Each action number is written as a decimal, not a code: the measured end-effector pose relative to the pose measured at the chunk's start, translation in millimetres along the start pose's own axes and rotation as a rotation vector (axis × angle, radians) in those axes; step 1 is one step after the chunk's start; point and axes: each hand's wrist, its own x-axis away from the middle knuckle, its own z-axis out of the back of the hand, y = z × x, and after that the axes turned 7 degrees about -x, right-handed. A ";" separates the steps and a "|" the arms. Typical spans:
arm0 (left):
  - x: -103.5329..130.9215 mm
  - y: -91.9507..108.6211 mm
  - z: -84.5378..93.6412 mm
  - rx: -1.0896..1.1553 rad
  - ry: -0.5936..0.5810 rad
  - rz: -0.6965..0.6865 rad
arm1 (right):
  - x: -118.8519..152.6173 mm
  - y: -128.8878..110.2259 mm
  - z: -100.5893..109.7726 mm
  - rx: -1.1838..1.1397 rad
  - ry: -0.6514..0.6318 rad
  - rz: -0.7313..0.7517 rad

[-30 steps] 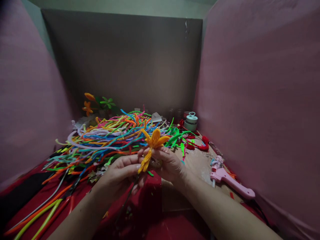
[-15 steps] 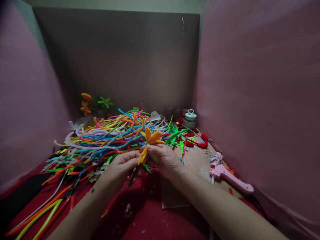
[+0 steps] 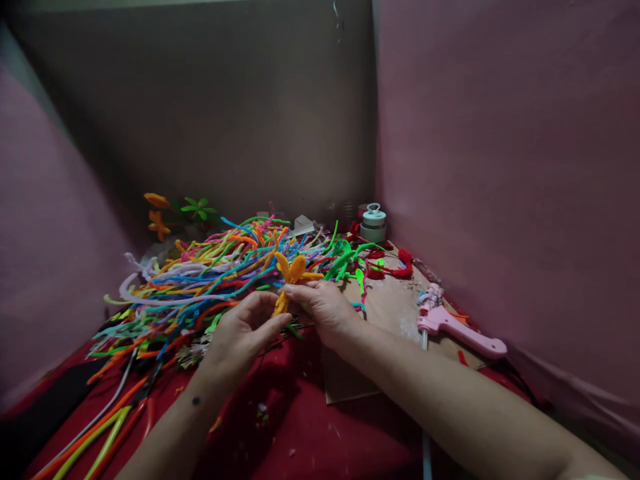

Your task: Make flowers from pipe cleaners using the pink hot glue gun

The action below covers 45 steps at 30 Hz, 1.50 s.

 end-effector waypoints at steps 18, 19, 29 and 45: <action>5.4 -3.2 -2.8 -0.500 0.140 -0.127 | -0.4 0.3 -0.1 0.118 0.100 0.008; 5.3 -2.6 -3.1 -0.483 0.141 -0.123 | -0.4 0.4 -0.1 0.112 0.095 0.002; 7.0 3.6 0.5 -0.394 0.235 -0.161 | -0.4 0.9 -0.6 0.071 0.097 -0.028; 2.9 -2.0 1.3 -0.254 0.164 -0.122 | 1.6 4.9 0.6 0.049 -0.007 0.045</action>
